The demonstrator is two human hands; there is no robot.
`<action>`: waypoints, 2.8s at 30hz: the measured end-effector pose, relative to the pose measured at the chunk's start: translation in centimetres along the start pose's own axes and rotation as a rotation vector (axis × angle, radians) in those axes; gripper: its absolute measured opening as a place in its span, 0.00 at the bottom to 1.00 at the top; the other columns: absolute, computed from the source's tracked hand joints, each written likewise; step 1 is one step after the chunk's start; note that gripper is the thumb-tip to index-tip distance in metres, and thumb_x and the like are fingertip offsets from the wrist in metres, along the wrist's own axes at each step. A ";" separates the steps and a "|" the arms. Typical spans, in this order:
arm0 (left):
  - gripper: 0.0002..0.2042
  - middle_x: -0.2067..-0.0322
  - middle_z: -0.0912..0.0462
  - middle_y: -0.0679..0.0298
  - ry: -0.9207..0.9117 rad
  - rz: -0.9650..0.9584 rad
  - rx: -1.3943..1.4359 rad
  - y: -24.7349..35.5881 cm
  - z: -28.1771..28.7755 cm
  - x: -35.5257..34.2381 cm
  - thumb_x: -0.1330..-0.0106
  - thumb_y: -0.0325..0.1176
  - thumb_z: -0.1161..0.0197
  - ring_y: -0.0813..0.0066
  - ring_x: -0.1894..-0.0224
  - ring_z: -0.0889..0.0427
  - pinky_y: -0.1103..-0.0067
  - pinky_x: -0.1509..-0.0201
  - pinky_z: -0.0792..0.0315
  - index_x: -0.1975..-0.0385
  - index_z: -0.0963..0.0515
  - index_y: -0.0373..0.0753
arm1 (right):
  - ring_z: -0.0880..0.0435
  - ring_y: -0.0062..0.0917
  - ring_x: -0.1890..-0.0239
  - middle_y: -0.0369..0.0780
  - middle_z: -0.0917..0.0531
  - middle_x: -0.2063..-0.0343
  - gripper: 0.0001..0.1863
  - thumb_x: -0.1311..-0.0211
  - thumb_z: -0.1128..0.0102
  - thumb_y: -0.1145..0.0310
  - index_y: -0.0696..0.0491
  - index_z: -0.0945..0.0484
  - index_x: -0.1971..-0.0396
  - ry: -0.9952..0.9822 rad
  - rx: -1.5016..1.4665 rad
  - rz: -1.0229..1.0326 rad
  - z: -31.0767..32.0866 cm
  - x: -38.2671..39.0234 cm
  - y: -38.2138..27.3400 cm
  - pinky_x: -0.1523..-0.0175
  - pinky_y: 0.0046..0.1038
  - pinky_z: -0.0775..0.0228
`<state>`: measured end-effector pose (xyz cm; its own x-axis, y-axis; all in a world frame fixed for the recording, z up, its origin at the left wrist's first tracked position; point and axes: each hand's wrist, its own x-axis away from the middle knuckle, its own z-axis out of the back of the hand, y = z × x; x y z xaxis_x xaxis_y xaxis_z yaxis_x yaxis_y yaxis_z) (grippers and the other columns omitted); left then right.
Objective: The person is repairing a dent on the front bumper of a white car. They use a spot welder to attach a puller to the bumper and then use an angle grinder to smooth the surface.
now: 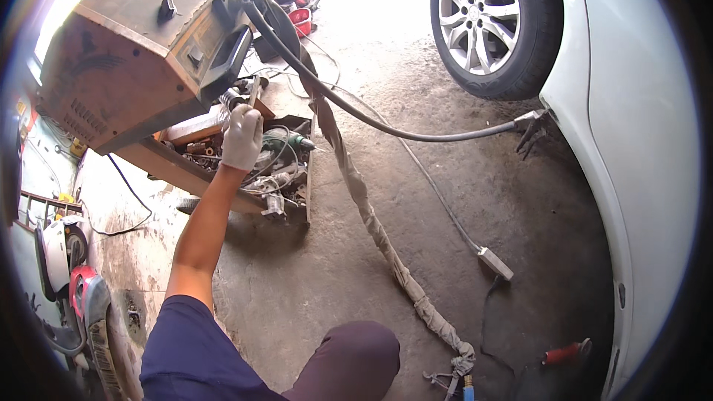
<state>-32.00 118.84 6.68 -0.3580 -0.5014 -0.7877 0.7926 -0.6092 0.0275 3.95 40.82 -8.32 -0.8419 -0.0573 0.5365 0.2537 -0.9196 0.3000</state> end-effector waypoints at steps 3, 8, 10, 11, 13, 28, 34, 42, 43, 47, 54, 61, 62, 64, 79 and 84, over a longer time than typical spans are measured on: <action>0.10 0.63 0.22 0.54 -0.125 0.521 0.146 2.1 -1.5 -1.8 0.42 0.25 0.33 0.56 0.63 0.19 0.67 0.60 0.20 0.64 0.27 0.36 | 0.14 0.46 0.57 0.46 0.13 0.62 0.20 0.46 0.34 0.48 0.45 0.21 0.59 0.057 -0.041 -0.009 -1.0 1.2 0.7 0.54 0.48 0.23; 0.09 0.72 0.24 0.64 0.368 1.653 1.676 -4.0 -5.9 -6.3 0.29 0.33 0.43 0.73 0.78 0.28 0.78 0.75 0.25 0.57 0.21 0.36 | 0.14 0.46 0.56 0.46 0.13 0.61 0.18 0.46 0.35 0.53 0.45 0.21 0.58 0.059 -0.087 -0.003 -0.5 2.1 0.3 0.53 0.48 0.23; 0.09 0.79 0.31 0.71 0.003 1.563 2.004 -6.1 -6.8 -6.6 0.25 0.38 0.48 0.80 0.84 0.33 0.82 0.81 0.29 0.62 0.23 0.41 | 0.14 0.46 0.56 0.46 0.13 0.61 0.18 0.46 0.37 0.54 0.45 0.21 0.58 0.055 -0.142 -0.032 -0.7 2.2 0.4 0.53 0.48 0.23; 0.11 0.83 0.36 0.75 -0.266 1.431 2.251 -8.0 -7.0 -6.1 0.23 0.40 0.50 0.84 0.87 0.37 0.84 0.83 0.31 0.69 0.26 0.46 | 0.13 0.46 0.57 0.43 0.12 0.63 0.16 0.43 0.39 0.55 0.44 0.19 0.58 0.077 -0.130 -0.003 -1.0 1.8 0.5 0.52 0.47 0.22; 0.12 0.82 0.38 0.79 -0.102 1.461 2.079 -10.8 -5.8 -4.5 0.21 0.36 0.57 0.89 0.87 0.43 0.88 0.86 0.45 0.58 0.24 0.41 | 0.16 0.49 0.64 0.46 0.15 0.71 0.14 0.54 0.30 0.63 0.48 0.23 0.68 0.255 -0.161 0.023 -6.2 -1.7 2.5 0.58 0.48 0.23; 0.10 0.83 0.43 0.79 -0.444 1.306 1.581 27.9 11.1 25.0 0.22 0.42 0.47 0.90 0.86 0.48 0.85 0.89 0.56 0.63 0.27 0.43 | 0.16 0.48 0.54 0.50 0.15 0.59 0.24 0.42 0.37 0.49 0.50 0.23 0.53 -0.065 -0.496 0.533 -6.5 -7.3 17.2 0.49 0.44 0.24; 0.12 0.88 0.41 0.77 -0.812 1.020 0.994 44.8 23.5 33.2 0.30 0.40 0.36 0.87 0.91 0.46 0.83 0.91 0.54 0.71 0.30 0.44 | 0.16 0.47 0.51 0.51 0.15 0.57 0.28 0.44 0.32 0.48 0.53 0.24 0.51 -0.117 -0.791 0.638 -7.4 -8.0 25.6 0.46 0.41 0.24; 0.08 0.85 0.32 0.71 -1.512 0.597 0.784 77.7 42.6 34.4 0.34 0.33 0.39 0.81 0.88 0.33 0.81 0.86 0.41 0.72 0.29 0.40 | 0.16 0.49 0.52 0.56 0.17 0.60 0.34 0.44 0.36 0.57 0.60 0.32 0.41 0.173 -0.739 0.760 -15.6 -10.2 29.0 0.47 0.43 0.23; 0.08 0.84 0.30 0.70 -1.556 0.509 0.694 81.5 44.4 34.5 0.34 0.34 0.39 0.81 0.86 0.31 0.81 0.85 0.40 0.71 0.28 0.39 | 0.16 0.50 0.51 0.56 0.18 0.60 0.33 0.44 0.36 0.57 0.59 0.30 0.41 0.103 -0.688 0.764 -15.0 -9.0 29.7 0.45 0.42 0.23; 0.09 0.80 0.28 0.70 -1.743 0.271 0.747 93.7 48.3 39.0 0.35 0.34 0.37 0.83 0.82 0.29 0.82 0.81 0.38 0.63 0.25 0.35 | 0.18 0.37 0.50 0.48 0.18 0.52 0.23 0.31 0.51 0.54 0.59 0.24 0.49 -0.711 -1.617 1.148 -8.2 -11.8 38.1 0.42 0.47 0.28; 0.06 0.79 0.28 0.68 -1.711 0.517 1.197 101.1 48.8 51.5 0.35 0.31 0.38 0.80 0.81 0.30 0.79 0.81 0.37 0.67 0.28 0.38 | 0.16 0.39 0.70 0.46 0.19 0.74 0.23 0.30 0.51 0.43 0.51 0.27 0.65 -0.889 -2.716 0.649 -8.3 -7.5 50.9 0.61 0.44 0.21; 0.17 0.67 0.17 0.46 -1.560 -0.090 1.096 95.4 49.3 60.6 0.37 0.38 0.38 0.57 0.61 0.15 0.67 0.54 0.24 0.55 0.22 0.31 | 0.23 0.31 0.83 0.40 0.22 0.81 0.16 0.32 0.46 0.57 0.53 0.25 0.74 -0.660 -2.577 0.132 -15.6 -9.6 55.3 0.69 0.39 0.20; 0.18 0.65 0.17 0.47 -1.652 -0.074 1.058 94.1 49.4 60.8 0.37 0.38 0.39 0.59 0.59 0.15 0.68 0.52 0.25 0.53 0.22 0.31 | 0.20 0.36 0.80 0.40 0.21 0.79 0.14 0.34 0.46 0.57 0.52 0.23 0.72 -0.596 -2.479 0.115 -16.0 -9.0 55.5 0.67 0.45 0.20; 0.18 0.64 0.16 0.49 -1.625 -0.071 1.033 93.1 48.9 61.9 0.39 0.40 0.36 0.62 0.59 0.15 0.70 0.51 0.24 0.55 0.21 0.32 | 0.18 0.39 0.76 0.42 0.19 0.79 0.14 0.36 0.43 0.55 0.50 0.23 0.74 -0.593 -2.407 0.173 -15.9 -6.9 54.6 0.65 0.47 0.20; 0.32 0.53 0.20 0.45 -1.232 0.798 0.849 91.0 42.0 61.6 0.34 0.51 0.37 0.62 0.48 0.20 0.71 0.42 0.26 0.43 0.34 0.29 | 0.21 0.41 0.85 0.45 0.22 0.86 0.31 0.30 0.50 0.40 0.49 0.30 0.86 -0.687 -2.238 0.081 -14.9 -2.7 47.5 0.77 0.45 0.25; 0.41 0.49 0.19 0.51 -1.178 1.574 0.712 83.9 30.2 61.5 0.51 0.46 0.21 0.62 0.51 0.17 0.67 0.50 0.20 0.40 0.31 0.30 | 0.27 0.31 0.84 0.37 0.28 0.84 0.26 0.30 0.48 0.40 0.46 0.37 0.78 -0.512 -2.382 -0.341 -16.5 -2.6 50.1 0.75 0.39 0.32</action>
<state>-2.39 18.32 -20.93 -0.0247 -0.5969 0.8019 0.4872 0.6933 0.5311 11.01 -11.52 -7.72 -0.5037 -0.1567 0.8495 -0.8186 0.4009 -0.4114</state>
